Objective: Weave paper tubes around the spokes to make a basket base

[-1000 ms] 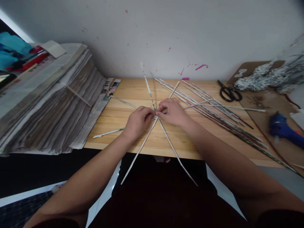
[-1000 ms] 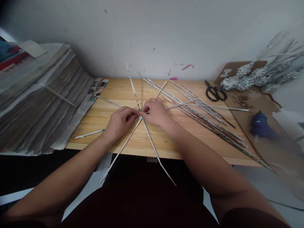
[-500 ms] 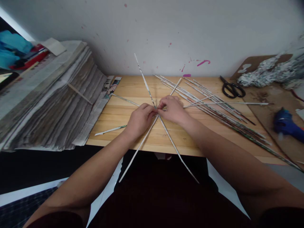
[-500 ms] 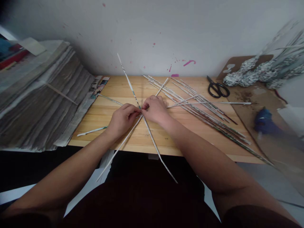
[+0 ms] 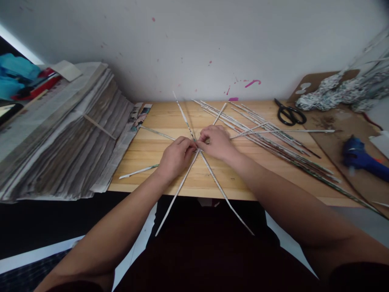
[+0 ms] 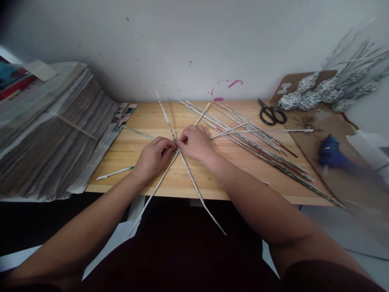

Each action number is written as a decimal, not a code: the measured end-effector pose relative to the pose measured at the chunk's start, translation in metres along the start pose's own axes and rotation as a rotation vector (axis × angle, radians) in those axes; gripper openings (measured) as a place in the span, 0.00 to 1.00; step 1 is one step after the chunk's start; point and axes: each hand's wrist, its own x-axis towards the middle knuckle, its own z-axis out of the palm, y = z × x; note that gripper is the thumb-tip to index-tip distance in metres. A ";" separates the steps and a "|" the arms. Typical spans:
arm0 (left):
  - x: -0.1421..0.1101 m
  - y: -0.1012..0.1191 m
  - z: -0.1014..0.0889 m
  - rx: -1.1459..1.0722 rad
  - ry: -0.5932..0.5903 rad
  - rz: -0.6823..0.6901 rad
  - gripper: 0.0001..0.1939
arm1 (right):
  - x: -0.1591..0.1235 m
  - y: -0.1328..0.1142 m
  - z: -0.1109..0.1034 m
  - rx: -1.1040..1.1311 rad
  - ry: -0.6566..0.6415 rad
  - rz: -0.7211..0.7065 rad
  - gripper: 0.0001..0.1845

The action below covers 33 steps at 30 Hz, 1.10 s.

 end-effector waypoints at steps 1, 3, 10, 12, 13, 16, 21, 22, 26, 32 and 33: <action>0.000 0.000 0.000 -0.005 -0.001 0.007 0.06 | 0.000 0.000 0.000 -0.006 0.004 -0.005 0.08; -0.001 0.000 0.000 -0.011 0.000 0.022 0.06 | 0.000 0.002 0.001 -0.010 0.014 -0.019 0.07; -0.003 -0.002 0.002 -0.010 0.024 0.102 0.06 | 0.001 0.006 0.003 0.023 0.009 -0.059 0.06; -0.003 -0.003 0.003 -0.004 0.048 0.137 0.06 | 0.001 0.007 0.003 0.032 0.011 -0.069 0.07; -0.003 -0.004 0.004 0.006 0.057 0.154 0.06 | 0.002 0.008 0.003 0.037 0.013 -0.074 0.07; -0.005 -0.003 0.004 0.054 0.058 0.198 0.07 | 0.003 0.012 0.003 0.060 0.007 -0.107 0.07; -0.010 -0.001 0.000 0.137 0.007 0.262 0.09 | 0.003 0.018 0.000 0.091 -0.030 -0.205 0.04; -0.011 0.000 -0.001 0.154 -0.008 0.272 0.09 | 0.003 0.018 0.000 0.093 -0.035 -0.217 0.04; -0.012 -0.001 -0.005 0.203 -0.090 0.312 0.11 | 0.002 0.018 0.001 0.079 -0.021 -0.206 0.05; -0.013 -0.004 -0.008 0.249 -0.113 0.394 0.12 | -0.006 0.007 -0.010 -0.045 0.003 -0.109 0.11; -0.013 -0.006 -0.008 0.250 -0.107 0.403 0.12 | -0.010 0.005 -0.018 -0.071 0.021 -0.100 0.10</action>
